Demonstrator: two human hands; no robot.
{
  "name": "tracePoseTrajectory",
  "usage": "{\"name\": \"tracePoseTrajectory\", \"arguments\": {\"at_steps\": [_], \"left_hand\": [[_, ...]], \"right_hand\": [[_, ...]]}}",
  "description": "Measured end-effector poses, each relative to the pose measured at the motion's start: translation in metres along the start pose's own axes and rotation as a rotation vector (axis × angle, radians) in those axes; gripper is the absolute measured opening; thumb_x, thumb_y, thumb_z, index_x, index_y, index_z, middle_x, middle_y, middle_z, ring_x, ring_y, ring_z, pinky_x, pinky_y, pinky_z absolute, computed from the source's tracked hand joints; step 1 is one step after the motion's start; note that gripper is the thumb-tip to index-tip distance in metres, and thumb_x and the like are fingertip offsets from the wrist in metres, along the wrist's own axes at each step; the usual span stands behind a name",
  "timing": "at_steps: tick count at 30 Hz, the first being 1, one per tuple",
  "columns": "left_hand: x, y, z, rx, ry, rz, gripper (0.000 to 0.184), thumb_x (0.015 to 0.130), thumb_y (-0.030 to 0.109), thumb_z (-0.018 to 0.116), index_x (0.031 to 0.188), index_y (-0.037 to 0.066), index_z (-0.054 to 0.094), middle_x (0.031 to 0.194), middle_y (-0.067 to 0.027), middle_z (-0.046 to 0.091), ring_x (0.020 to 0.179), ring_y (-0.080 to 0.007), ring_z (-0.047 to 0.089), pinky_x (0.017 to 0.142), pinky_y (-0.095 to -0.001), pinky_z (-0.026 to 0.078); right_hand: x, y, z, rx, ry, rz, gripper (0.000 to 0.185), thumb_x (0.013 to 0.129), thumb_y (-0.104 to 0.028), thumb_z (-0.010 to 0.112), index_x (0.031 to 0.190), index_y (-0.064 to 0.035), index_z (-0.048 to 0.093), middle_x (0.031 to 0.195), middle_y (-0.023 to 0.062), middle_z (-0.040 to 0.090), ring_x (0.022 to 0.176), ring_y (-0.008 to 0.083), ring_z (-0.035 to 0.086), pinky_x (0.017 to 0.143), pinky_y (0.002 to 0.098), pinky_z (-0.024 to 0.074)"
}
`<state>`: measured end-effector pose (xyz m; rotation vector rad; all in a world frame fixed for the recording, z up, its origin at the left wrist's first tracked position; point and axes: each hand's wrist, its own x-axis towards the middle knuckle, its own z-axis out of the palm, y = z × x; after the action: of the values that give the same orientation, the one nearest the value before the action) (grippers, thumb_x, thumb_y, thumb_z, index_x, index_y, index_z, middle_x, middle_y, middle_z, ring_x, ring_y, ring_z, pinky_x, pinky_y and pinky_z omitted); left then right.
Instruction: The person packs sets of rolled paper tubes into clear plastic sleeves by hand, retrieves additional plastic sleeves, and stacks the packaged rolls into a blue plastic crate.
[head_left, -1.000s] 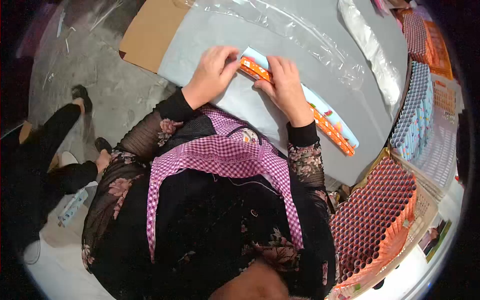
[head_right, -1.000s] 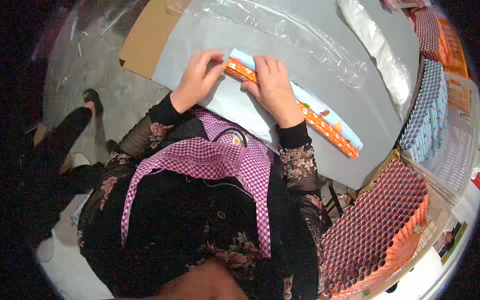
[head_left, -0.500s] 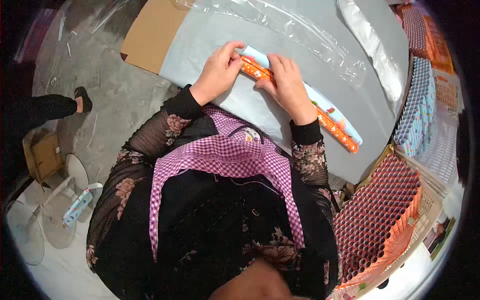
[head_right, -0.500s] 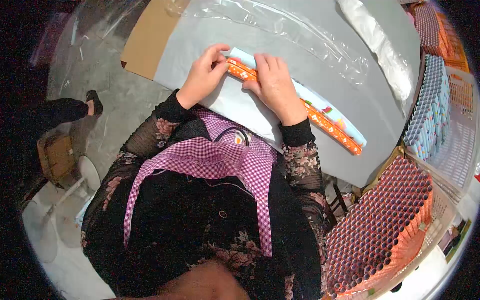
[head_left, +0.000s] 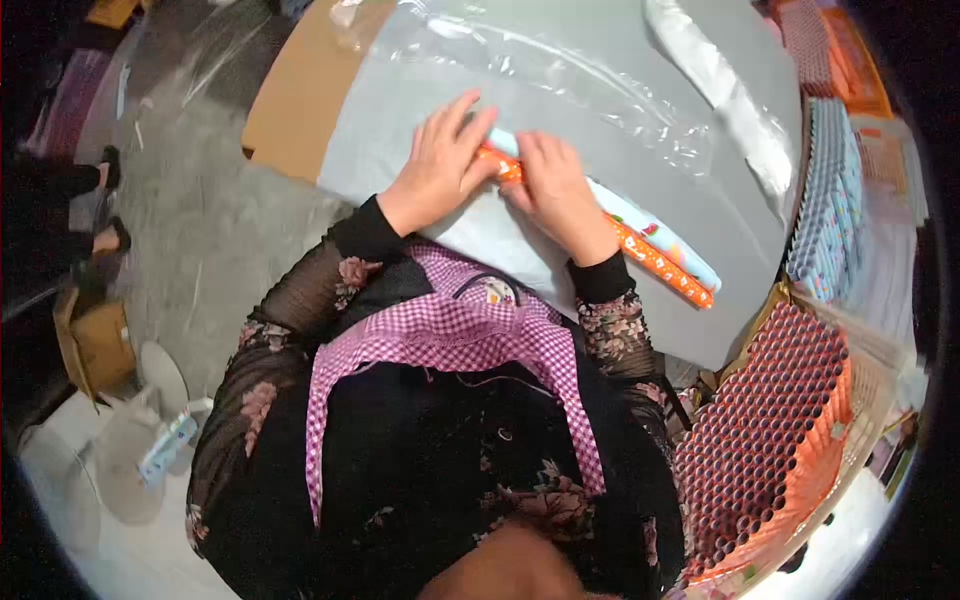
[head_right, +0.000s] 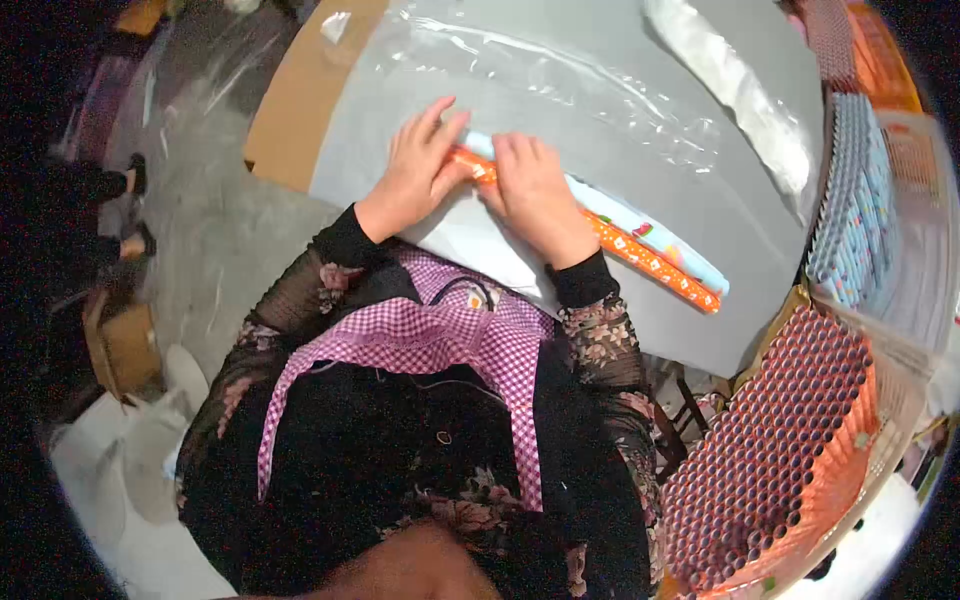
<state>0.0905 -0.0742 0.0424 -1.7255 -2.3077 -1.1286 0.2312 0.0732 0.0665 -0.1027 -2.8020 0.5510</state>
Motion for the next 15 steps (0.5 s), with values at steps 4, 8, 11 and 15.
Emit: {"name": "tracePoseTrajectory", "arguments": {"at_steps": [4,8,11,15], "left_hand": [[0.01,0.004,0.011,0.137,-0.167,0.219,0.051,0.087,0.027,0.064,0.131,0.005,0.05,0.133,-0.0118,0.049,0.122,-0.0306,0.046,0.098,-0.0437,0.038],[0.012,0.006,0.011,0.122,-0.227,0.227,0.051,0.084,0.025,0.066,0.129,0.005,0.052,0.125,-0.0106,0.052,0.118,-0.0295,0.048,0.096,-0.0432,0.038],[0.012,0.006,0.014,0.142,-0.252,0.244,0.051,0.084,0.022,0.063,0.131,0.004,0.05,0.129,-0.0108,0.051,0.119,-0.0305,0.047,0.098,-0.0433,0.037],[0.008,0.012,0.017,0.204,-0.233,0.213,0.051,0.084,0.022,0.064,0.13,0.005,0.05,0.128,-0.011,0.051,0.119,-0.0305,0.047,0.097,-0.0433,0.037]], "right_hand": [[-0.01,0.002,0.002,-0.09,0.024,0.007,0.051,0.081,-0.019,0.064,0.123,0.0055,0.049,0.114,0.0211,0.055,0.107,0.0376,0.053,0.092,0.0443,0.0439],[-0.018,0.002,0.006,-0.093,0.037,0.061,0.054,0.081,-0.02,0.066,0.125,0.0049,0.048,0.117,0.0194,0.055,0.108,0.0352,0.053,0.093,0.0423,0.0439],[-0.024,0.001,0.004,-0.139,0.045,0.081,0.057,0.08,-0.021,0.067,0.127,0.0043,0.048,0.117,0.018,0.055,0.109,0.0331,0.053,0.092,0.0412,0.0434],[-0.03,-0.003,0.001,-0.106,0.095,0.022,0.057,0.081,-0.022,0.066,0.127,0.0057,0.047,0.117,0.018,0.055,0.107,0.0329,0.052,0.092,0.0412,0.042]]}}
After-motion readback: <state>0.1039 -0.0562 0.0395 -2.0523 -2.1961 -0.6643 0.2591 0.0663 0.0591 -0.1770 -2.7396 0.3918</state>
